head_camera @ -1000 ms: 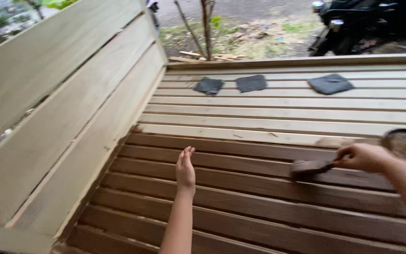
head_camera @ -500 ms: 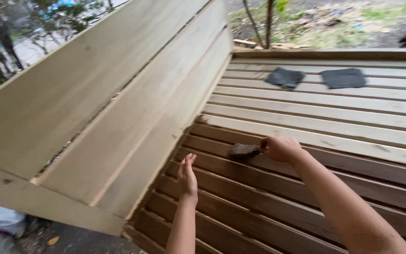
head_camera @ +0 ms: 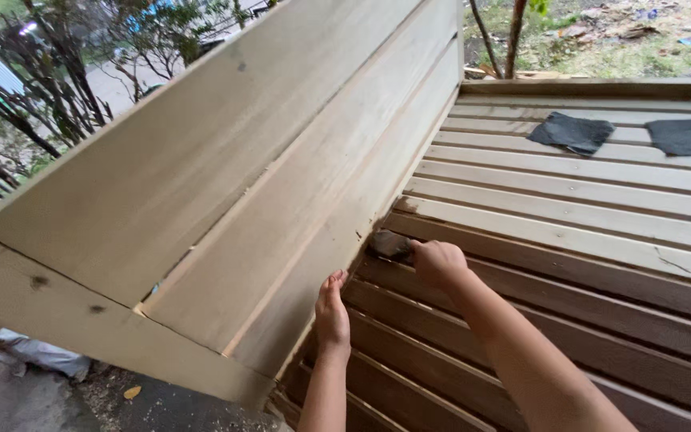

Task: The person applies brown wood stain with a brush to the slatted seat and frame of an unfinished wooden bench, dipping the brush into a stain can between sections and working across the slats and side rails.

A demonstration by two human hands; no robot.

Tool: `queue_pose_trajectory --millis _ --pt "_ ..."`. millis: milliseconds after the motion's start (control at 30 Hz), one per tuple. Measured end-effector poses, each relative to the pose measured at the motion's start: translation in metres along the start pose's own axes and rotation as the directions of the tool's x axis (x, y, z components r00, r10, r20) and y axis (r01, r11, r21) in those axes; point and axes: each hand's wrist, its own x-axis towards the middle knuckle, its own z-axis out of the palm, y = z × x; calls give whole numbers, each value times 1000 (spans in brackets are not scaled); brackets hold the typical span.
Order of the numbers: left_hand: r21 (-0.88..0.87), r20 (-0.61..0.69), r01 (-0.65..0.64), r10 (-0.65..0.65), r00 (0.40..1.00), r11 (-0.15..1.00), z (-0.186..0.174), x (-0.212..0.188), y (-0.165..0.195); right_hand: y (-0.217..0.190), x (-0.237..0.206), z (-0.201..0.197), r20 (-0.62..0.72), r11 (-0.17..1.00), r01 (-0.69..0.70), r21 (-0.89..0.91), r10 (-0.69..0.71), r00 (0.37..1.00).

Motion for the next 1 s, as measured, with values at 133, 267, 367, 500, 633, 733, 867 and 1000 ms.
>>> queue_pose_trajectory --millis 133,267,367,500,633,733,867,1000 --pt "-7 43 -9 9 999 1000 17 -18 5 19 -25 -14 116 998 -57 23 54 992" --pt "6 97 -29 28 995 1000 54 -53 11 79 -83 -28 127 997 -76 17 73 989" --pt "-48 145 -55 62 987 997 82 -90 20 139 -137 -42 193 992 -124 18 118 974" --pt "-6 164 -22 23 986 1000 129 -151 35 223 -223 -64 302 966 -249 -61 256 918" --pt "-54 196 -22 33 980 998 179 -219 53 308 -325 -88 268 947 -312 -72 320 909" --pt "-99 223 -10 32 974 995 212 -262 66 367 -396 -108 291 913 -393 -110 408 866" --pt "-164 241 -33 72 968 986 244 -309 79 435 -480 -138 283 869 -458 -189 495 822" --pt "-133 242 -44 76 967 990 252 -333 96 483 -531 -169 306 884 -424 -196 466 830"
